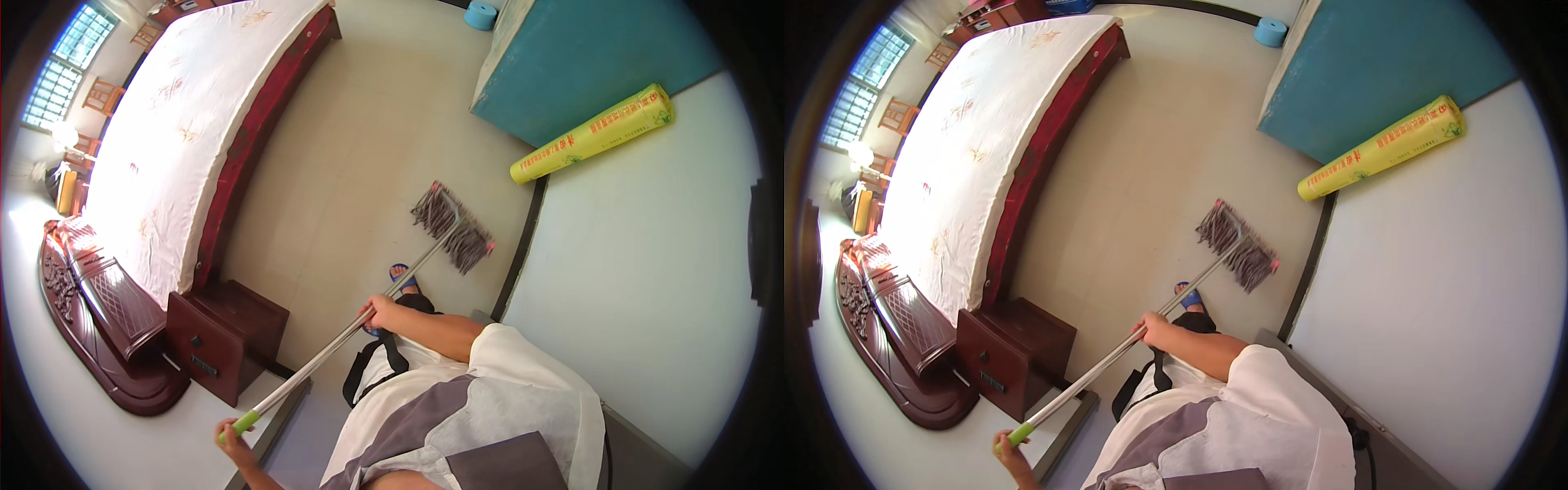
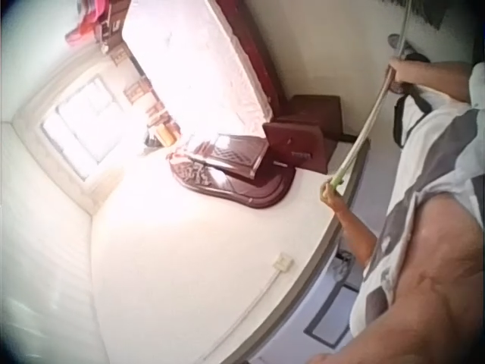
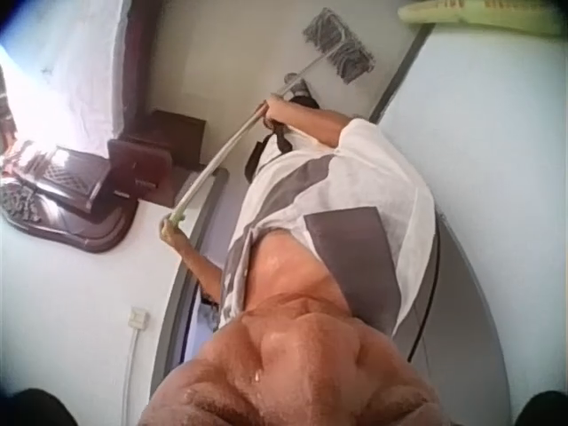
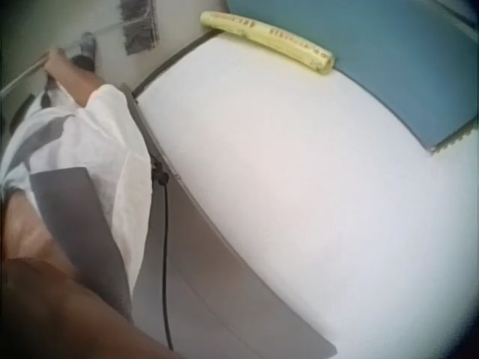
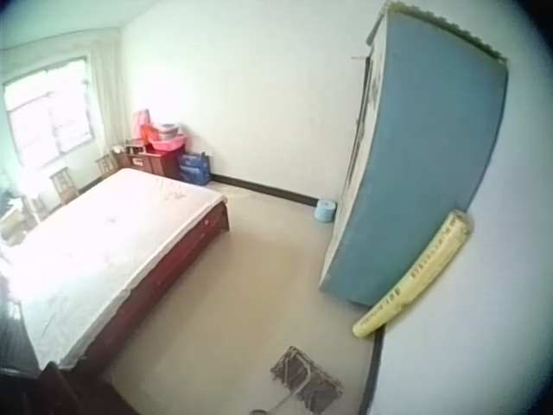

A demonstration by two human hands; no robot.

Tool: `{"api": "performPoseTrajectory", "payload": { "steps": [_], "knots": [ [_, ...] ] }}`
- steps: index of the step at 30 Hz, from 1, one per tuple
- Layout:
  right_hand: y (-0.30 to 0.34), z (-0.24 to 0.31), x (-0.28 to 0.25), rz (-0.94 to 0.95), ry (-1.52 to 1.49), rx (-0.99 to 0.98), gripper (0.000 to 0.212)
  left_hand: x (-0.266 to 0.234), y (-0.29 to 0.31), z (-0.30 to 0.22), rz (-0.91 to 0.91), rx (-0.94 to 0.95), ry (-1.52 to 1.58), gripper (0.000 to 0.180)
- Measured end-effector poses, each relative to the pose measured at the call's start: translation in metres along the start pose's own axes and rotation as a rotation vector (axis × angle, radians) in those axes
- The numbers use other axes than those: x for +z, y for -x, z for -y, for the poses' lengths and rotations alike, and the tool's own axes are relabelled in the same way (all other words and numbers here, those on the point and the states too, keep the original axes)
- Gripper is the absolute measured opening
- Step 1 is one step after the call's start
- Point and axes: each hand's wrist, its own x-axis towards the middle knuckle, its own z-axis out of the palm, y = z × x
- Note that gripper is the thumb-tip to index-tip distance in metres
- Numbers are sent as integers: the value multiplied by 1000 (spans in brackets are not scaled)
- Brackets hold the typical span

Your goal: The person mops underneath a bed and across the floor using a mop, moves a nightstand by hand, and continues mopping the floor out into the hallway.

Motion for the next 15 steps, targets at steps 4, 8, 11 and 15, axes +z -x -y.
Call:
{"api": "performPoseTrajectory", "payload": {
  "steps": [4, 8, 11, 15],
  "knots": [
    [24, 48, -5, -21, 11, -348, 9, 40, -1, 35, 55, -146, 79, 23],
    [33, 103, -24, -7, 83, -546, 5, 104, -4, 25, 133, -188, 34, 26],
    [24, 157, -47, -132, 68, -690, 12, 173, -8, 7, 376, -197, -68, 24],
    [-3, 228, -95, -216, 21, -610, 17, 251, 1, -22, 594, -147, -250, 22]
  ]
}}
